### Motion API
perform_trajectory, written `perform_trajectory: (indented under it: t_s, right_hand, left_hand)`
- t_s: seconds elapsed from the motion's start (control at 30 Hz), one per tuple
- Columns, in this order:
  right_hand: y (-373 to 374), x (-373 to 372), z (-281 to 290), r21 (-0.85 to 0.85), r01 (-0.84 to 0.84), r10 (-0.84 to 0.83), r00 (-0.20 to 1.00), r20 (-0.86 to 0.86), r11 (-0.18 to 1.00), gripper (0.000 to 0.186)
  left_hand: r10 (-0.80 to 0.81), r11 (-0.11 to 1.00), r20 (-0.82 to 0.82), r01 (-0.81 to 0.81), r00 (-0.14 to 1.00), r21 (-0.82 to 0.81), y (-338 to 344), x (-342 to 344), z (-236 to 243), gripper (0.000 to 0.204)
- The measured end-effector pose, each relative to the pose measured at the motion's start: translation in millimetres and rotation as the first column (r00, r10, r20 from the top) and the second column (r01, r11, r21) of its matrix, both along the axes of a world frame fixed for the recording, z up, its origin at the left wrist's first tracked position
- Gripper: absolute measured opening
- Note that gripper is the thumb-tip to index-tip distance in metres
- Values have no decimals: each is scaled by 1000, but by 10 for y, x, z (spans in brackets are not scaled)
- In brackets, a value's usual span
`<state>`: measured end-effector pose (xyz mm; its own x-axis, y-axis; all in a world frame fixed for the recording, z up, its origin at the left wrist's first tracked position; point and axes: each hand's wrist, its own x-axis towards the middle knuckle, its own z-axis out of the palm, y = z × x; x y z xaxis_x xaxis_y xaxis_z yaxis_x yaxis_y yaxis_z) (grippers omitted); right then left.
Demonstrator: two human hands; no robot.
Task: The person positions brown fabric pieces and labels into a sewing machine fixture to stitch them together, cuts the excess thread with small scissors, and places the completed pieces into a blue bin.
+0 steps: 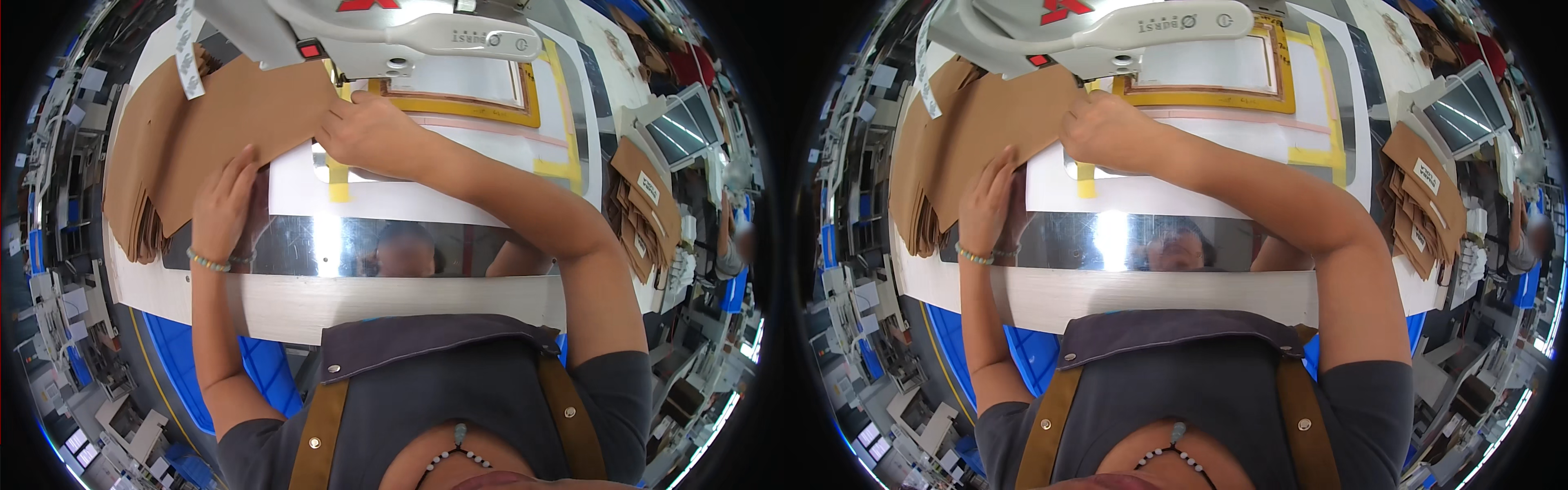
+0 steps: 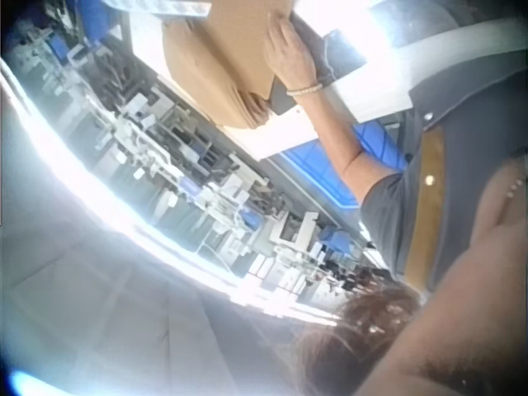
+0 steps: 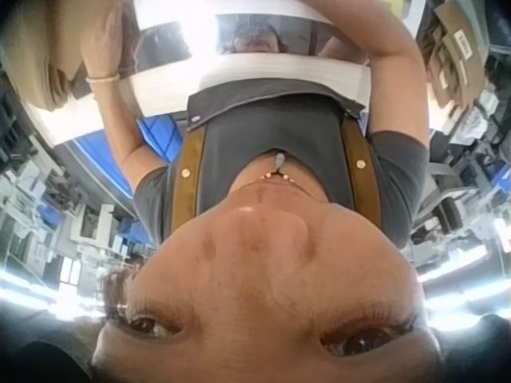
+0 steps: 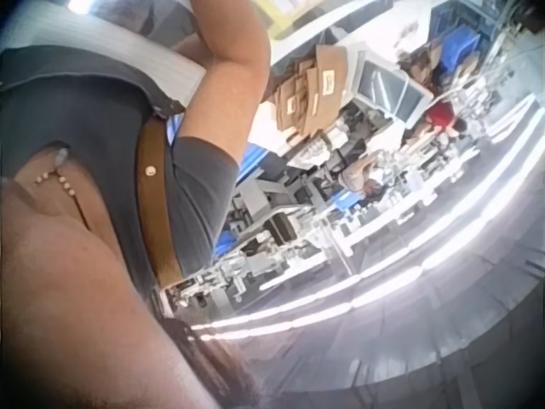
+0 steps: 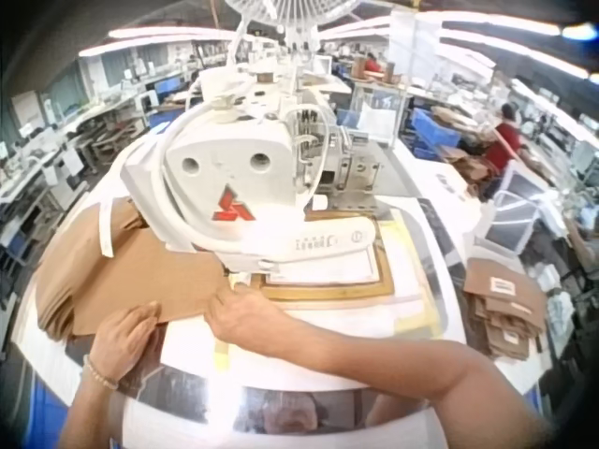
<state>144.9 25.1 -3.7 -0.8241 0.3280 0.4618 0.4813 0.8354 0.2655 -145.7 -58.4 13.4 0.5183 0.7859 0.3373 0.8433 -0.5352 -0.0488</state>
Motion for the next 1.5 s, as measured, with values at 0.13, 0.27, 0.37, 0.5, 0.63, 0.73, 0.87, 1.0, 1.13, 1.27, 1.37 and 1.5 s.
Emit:
perform_trajectory:
  t_s: [0.13, 0.27, 0.37, 0.5, 0.63, 0.73, 0.87, 1.0, 1.13, 1.27, 1.37, 1.5]
  right_hand:
    - [-112, 168, 48, 67, 55, -53, 998, -25, 996, 7]
    - [-203, 423, 52, 50, 42, -40, 999, -37, 998, 8]
    - [-260, 685, 116, 14, 70, -70, 997, -41, 997, 8]
    - [-336, 1130, 186, -20, 140, -140, 990, 4, 990, 8]
    - [-458, 1722, 258, -33, 253, -250, 965, 78, 967, 8]
    - [-507, 2159, 282, 43, 332, -334, 934, 127, 942, 6]
    - [-506, 2563, 255, 96, 419, -429, 890, 153, 903, 8]
    - [-592, 2717, 177, 81, 536, -542, 831, 124, 840, 11]
    - [-859, 2640, 186, -144, 649, -652, 758, 34, 747, 31]
    - [-1039, 2710, -29, -332, 644, -682, 732, 2, 690, 53]
    - [-1073, 2712, -34, -353, 639, -697, 715, -55, 684, 51]
    - [-1073, 2712, -61, -317, 646, -704, 701, -117, 695, 50]
  left_hand:
    - [103, 987, -92, -90, 990, 131, -231, -542, -33, 29]
    - [204, 974, -135, -188, 970, 127, -247, -815, -86, 33]
    - [144, 981, -122, -125, 982, 152, -53, -626, -56, 31]
    - [20, 987, -116, -1, 993, 162, 307, -264, -24, 29]
    - [-95, 986, -72, 104, 993, 128, 674, 254, -45, 28]
    - [-238, 961, -73, 246, 968, 125, 934, 649, -110, 30]
    - [-387, 898, -113, 402, 915, 179, 1030, 971, -142, 37]
    - [-363, 921, -132, 376, 923, 99, 965, 989, -99, 40]
    - [-196, 979, 41, 198, 980, -54, 697, 975, -91, 46]
    - [-144, 967, 103, 162, 984, -196, 542, 1009, -70, 50]
    - [-138, 958, 142, 168, 980, -234, 521, 1003, -112, 48]
    - [-142, 963, 169, 176, 975, -206, 522, 1013, -154, 47]
